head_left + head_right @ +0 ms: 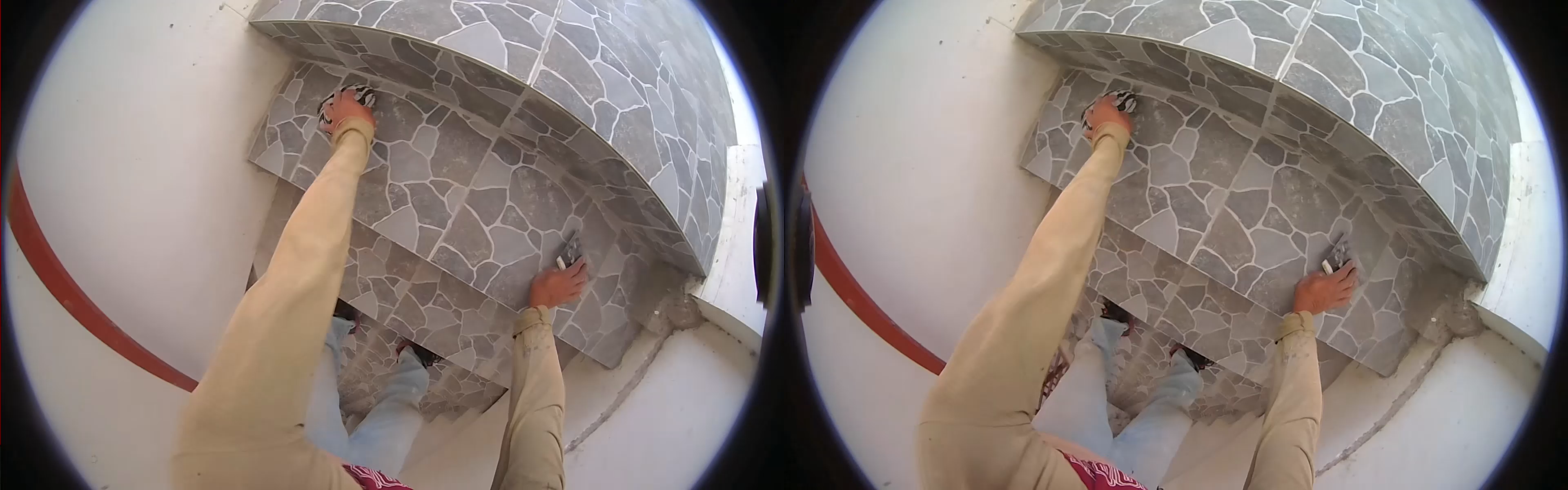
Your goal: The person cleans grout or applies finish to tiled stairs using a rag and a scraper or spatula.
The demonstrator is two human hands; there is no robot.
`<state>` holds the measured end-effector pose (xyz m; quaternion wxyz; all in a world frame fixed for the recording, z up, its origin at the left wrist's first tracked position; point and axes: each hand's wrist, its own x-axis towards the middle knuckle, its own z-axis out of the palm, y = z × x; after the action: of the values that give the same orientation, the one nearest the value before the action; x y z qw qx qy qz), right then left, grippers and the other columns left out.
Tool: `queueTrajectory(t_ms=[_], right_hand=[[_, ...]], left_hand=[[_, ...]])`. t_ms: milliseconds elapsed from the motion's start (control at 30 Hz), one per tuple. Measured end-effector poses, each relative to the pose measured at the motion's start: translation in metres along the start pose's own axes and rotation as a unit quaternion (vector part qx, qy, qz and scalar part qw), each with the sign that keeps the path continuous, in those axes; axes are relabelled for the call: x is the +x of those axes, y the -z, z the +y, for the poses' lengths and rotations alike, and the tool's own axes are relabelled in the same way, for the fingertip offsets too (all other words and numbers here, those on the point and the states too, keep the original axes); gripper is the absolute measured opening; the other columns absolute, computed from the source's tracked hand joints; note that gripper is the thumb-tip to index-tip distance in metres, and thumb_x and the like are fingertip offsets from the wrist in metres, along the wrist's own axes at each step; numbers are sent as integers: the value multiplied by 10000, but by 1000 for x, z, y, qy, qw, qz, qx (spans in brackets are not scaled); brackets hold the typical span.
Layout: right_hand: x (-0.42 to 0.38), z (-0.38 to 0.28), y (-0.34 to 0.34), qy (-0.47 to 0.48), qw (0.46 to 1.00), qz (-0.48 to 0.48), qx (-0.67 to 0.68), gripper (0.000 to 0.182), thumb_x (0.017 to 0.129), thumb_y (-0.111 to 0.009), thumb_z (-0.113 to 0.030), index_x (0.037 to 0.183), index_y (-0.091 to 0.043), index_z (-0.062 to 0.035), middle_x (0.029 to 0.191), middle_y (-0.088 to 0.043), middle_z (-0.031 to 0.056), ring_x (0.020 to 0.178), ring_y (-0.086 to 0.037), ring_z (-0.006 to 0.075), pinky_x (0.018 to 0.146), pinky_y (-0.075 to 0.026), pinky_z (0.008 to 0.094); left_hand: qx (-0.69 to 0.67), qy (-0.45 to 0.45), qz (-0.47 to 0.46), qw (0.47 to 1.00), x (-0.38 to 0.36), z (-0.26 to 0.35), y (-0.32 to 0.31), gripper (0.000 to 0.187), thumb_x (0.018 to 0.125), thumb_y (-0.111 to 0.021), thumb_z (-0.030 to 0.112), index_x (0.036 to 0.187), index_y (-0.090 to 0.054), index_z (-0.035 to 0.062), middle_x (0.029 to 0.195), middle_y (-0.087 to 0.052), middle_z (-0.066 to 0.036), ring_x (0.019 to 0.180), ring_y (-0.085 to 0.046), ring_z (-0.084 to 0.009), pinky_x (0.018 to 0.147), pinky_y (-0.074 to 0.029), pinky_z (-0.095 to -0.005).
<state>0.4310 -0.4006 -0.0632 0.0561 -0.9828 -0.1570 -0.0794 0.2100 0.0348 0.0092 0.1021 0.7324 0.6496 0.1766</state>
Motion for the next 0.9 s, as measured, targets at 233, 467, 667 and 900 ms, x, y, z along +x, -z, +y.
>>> queueTrajectory(t_ms=[233,467,667,900], right_hand=[[1,-5,12,2,999,-11,50,693,816,-630,-105,1473,-408,-98,1507,-413,150,1389,-369,359,1130,-273,516],[4,2,4,-9,1000,-9,16,695,824,-616,-90,1483,-396,-104,1523,-396,151,1389,-367,369,1140,-265,524],[6,-1,5,-9,1000,-11,4,687,837,-616,-104,1486,-392,-102,1525,-397,143,1385,-376,355,1136,-268,523],[-10,21,-28,71,986,117,98,666,830,-648,-170,1458,-438,-100,1506,-419,129,1366,-408,341,1128,-277,522]], left_hand=[[-196,-484,-455,721,-216,182,-57,324,840,-626,72,1137,-697,180,1242,-671,-91,1175,-621,-319,1009,-491,-404],[-175,-187,6,967,-36,7,15,364,809,-563,-46,1123,-680,97,1141,-685,-157,1133,-622,-346,955,-506,-417],[122,-194,-54,972,-69,80,-103,401,834,-643,195,1220,-645,87,1269,-622,-164,1139,-612,-372,983,-487,-456],[-441,-492,-277,697,-189,141,-4,533,768,-597,-106,1251,-644,113,1348,-617,-116,1269,-572,-307,1103,-439,-394]])
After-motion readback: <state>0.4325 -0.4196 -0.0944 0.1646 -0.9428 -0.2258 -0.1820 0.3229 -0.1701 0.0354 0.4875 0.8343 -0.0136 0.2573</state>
